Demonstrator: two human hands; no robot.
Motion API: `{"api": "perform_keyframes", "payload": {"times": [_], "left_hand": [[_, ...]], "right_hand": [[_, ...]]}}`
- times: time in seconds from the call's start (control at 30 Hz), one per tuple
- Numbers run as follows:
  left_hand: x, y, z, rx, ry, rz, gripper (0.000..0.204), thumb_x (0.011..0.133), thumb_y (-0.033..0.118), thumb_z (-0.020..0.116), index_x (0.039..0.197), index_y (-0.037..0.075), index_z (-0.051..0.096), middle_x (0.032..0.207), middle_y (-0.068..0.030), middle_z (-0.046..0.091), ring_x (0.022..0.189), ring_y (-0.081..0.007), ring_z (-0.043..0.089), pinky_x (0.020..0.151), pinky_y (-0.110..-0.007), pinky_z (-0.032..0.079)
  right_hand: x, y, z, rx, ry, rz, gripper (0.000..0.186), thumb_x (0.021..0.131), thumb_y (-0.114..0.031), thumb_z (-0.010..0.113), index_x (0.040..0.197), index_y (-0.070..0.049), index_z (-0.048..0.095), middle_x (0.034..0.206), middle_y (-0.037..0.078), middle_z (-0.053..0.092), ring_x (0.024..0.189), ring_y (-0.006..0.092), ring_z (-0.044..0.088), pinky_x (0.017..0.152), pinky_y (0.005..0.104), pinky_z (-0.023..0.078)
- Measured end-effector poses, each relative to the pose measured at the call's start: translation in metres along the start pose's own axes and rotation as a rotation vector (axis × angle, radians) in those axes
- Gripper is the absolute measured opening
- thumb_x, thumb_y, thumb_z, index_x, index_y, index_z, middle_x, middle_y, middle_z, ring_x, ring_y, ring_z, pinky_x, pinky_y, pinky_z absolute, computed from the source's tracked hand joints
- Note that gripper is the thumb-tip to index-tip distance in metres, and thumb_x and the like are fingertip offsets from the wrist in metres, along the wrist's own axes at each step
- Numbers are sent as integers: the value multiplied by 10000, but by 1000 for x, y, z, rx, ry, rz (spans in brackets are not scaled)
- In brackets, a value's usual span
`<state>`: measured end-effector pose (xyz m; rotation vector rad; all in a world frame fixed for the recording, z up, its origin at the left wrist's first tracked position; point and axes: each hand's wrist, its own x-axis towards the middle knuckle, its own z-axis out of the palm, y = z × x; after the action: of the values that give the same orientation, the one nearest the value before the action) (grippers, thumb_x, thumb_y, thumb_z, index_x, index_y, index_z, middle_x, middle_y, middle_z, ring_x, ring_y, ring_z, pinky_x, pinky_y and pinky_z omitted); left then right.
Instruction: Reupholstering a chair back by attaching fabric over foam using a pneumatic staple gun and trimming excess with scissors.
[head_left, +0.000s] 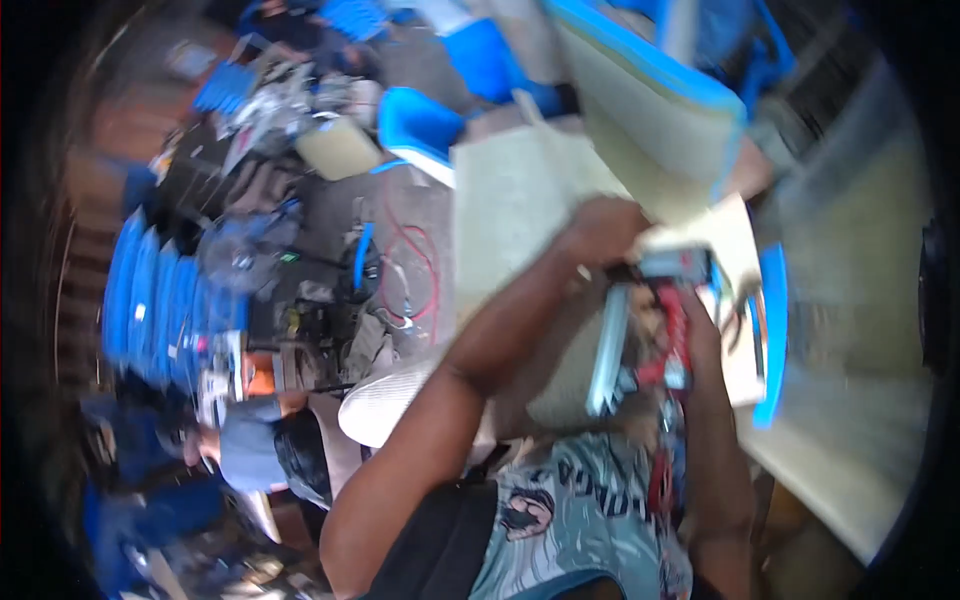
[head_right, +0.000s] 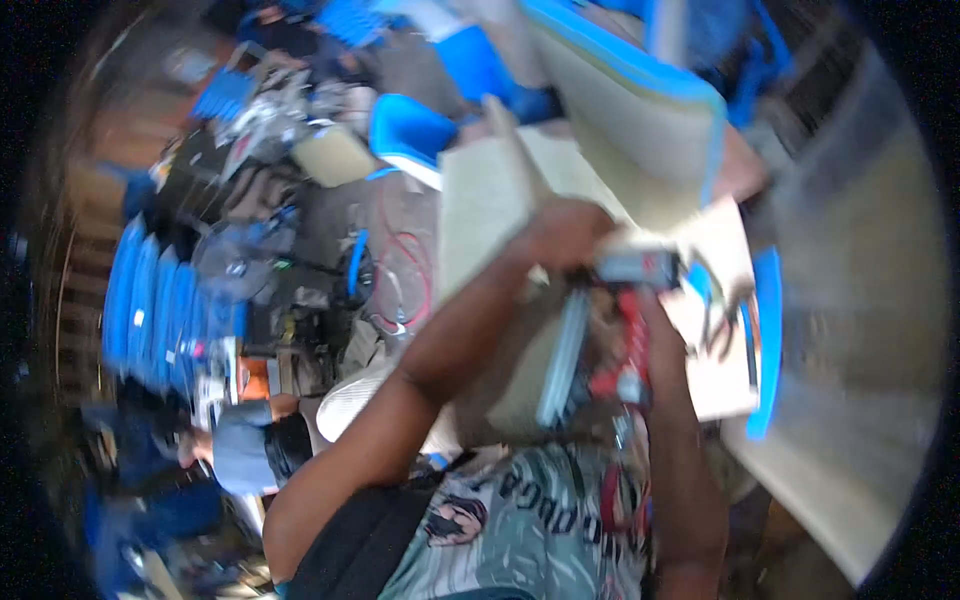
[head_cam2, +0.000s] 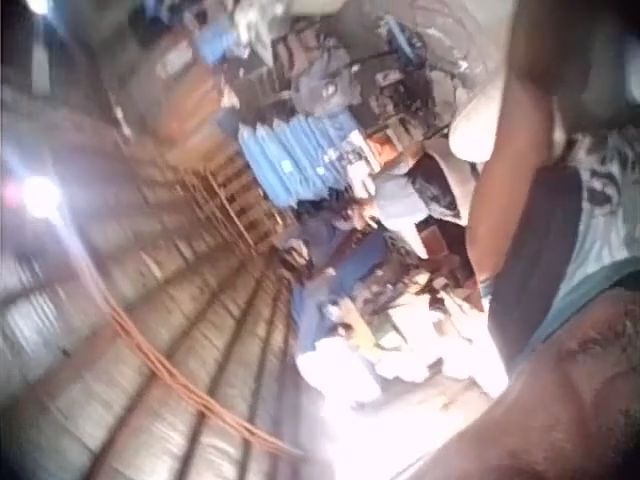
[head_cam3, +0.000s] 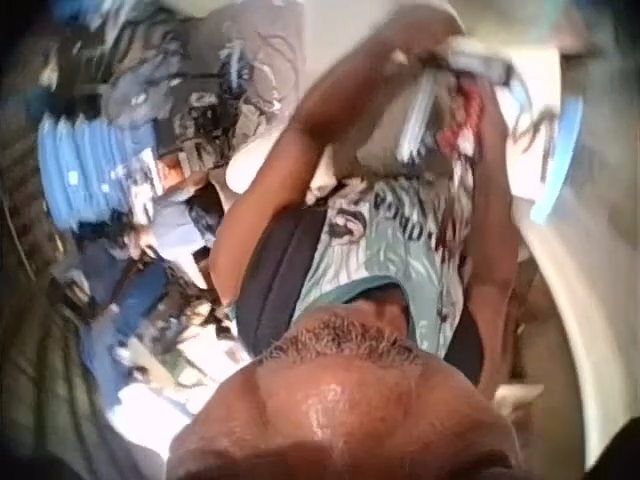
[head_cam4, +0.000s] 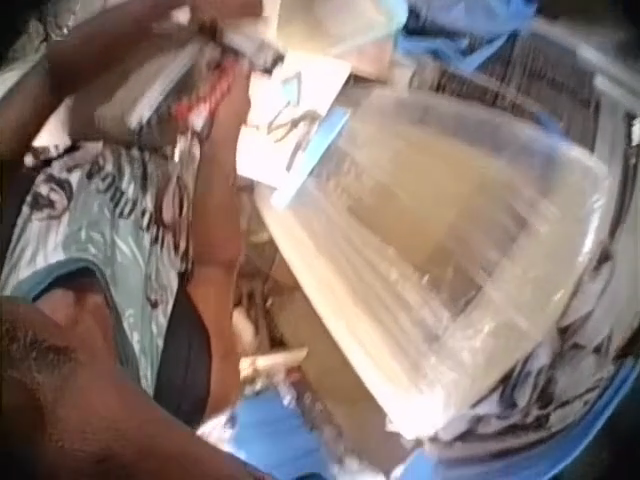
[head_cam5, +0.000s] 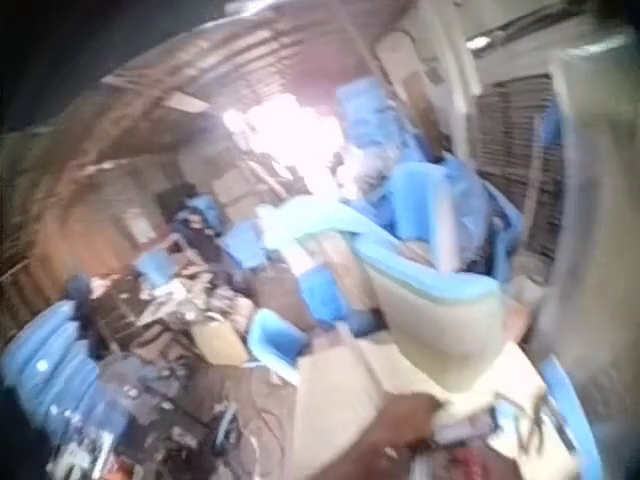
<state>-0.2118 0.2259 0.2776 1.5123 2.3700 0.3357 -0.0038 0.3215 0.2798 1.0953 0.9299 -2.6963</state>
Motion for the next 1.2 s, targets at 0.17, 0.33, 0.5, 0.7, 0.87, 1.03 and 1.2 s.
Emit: {"api": "perform_keyframes", "payload": {"times": [0.17,0.33,0.5,0.7,0.87,1.03,1.2], "left_hand": [[7,-14,6,-224,219,-53,393,971,321,441,1076,3,647,963,-172,713,867,-330,680,787,-432,531],[-8,-8,-17,-1116,308,-117,390,1026,297,460,1214,-22,582,1128,-130,666,954,-215,643,821,-321,531],[-84,9,-41,-483,676,-149,328,1015,223,479,1149,-26,645,1170,-128,654,1016,-192,616,930,-318,456],[-199,73,30,-357,356,-445,448,965,229,555,1333,-17,491,1341,-230,527,1263,-383,501,1060,-430,391],[-253,96,66,154,539,-500,546,967,307,469,1390,-37,442,1404,-233,469,1343,-413,389,1126,-505,257],[-252,93,83,273,587,-568,577,952,375,456,1382,-10,467,1409,-237,470,1308,-415,432,1104,-525,276],[-248,100,82,268,536,-692,609,872,291,620,1402,43,449,1441,-172,460,1338,-351,425,1128,-524,270]], "right_hand": [[-6,-6,-8,-130,-130,-65,427,936,-510,575,1006,-89,589,602,35,584,446,166,576,424,309,495],[-35,-32,-74,-368,123,-153,436,967,-486,536,1024,-61,615,581,12,544,447,124,543,428,266,472],[-21,-10,-226,-812,268,-209,402,956,-466,569,975,-69,628,683,18,590,594,108,554,549,279,422],[58,82,-341,-1202,524,-133,588,893,-280,634,1378,-41,403,903,212,657,796,355,659,711,470,513],[120,118,-346,-1566,445,-248,687,871,-290,671,1420,-41,342,985,302,655,925,493,627,798,562,502],[190,155,-379,-1820,444,-367,761,869,-295,674,1474,-41,288,934,240,682,849,449,655,755,532,518],[249,153,-403,-1897,344,-653,763,854,-215,650,1492,-51,266,1116,246,645,1047,393,628,887,447,518]]}}
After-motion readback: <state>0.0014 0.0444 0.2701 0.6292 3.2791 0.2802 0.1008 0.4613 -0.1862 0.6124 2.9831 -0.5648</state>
